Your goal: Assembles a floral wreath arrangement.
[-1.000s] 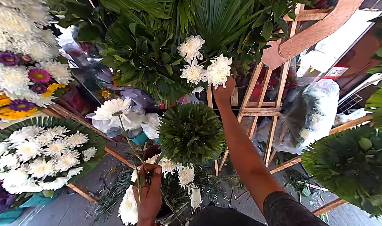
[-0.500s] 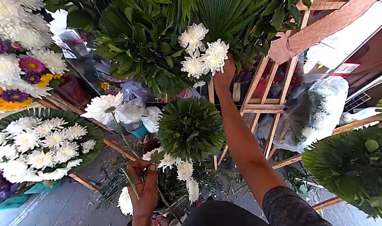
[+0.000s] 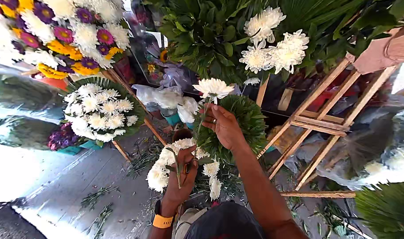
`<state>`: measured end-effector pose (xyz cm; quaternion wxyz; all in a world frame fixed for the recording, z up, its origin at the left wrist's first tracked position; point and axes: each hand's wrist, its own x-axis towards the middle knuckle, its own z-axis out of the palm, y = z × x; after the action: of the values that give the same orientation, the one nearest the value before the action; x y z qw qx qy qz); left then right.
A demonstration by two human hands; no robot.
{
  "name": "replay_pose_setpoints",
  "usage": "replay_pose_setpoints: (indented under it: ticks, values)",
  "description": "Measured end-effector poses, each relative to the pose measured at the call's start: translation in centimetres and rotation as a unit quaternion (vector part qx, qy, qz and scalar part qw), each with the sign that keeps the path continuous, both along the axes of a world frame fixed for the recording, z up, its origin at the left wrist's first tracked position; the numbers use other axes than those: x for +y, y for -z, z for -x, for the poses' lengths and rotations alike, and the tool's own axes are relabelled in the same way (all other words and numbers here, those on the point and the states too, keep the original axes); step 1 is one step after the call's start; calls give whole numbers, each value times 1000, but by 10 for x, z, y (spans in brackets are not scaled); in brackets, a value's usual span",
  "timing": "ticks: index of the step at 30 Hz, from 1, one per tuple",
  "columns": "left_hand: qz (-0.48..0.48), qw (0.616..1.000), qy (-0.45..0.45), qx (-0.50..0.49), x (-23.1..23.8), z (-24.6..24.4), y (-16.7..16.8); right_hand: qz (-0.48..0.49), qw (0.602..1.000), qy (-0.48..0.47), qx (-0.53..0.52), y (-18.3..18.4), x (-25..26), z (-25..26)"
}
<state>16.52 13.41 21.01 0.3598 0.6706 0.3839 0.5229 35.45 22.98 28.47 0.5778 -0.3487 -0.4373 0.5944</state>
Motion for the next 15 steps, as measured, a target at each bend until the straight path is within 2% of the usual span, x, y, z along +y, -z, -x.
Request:
replay_pose_setpoints:
  ticks: [2, 4, 7, 9, 13, 15]
  values:
    - [4, 993, -72, 96, 1, 1, 1, -10, 999, 44, 16, -5, -1, 4]
    - [33, 975, -158, 150, 6, 4, 0, -45, 995, 84, 12, 0, -11, 8]
    - [91, 961, -235, 112, 25, 18, 6, -136, 974, 167, 63, 15, -28, 16]
    - [111, 969, -210, 71, 35, 21, 10, -148, 967, 161, 126, 13, -36, 14]
    - [61, 997, -14, -42, 38, -13, -4, -41, 979, 61, 192, 17, -51, 23]
    - [59, 994, 21, -87, 40, -30, -14, -8, 979, 47, 197, 21, -54, 28]
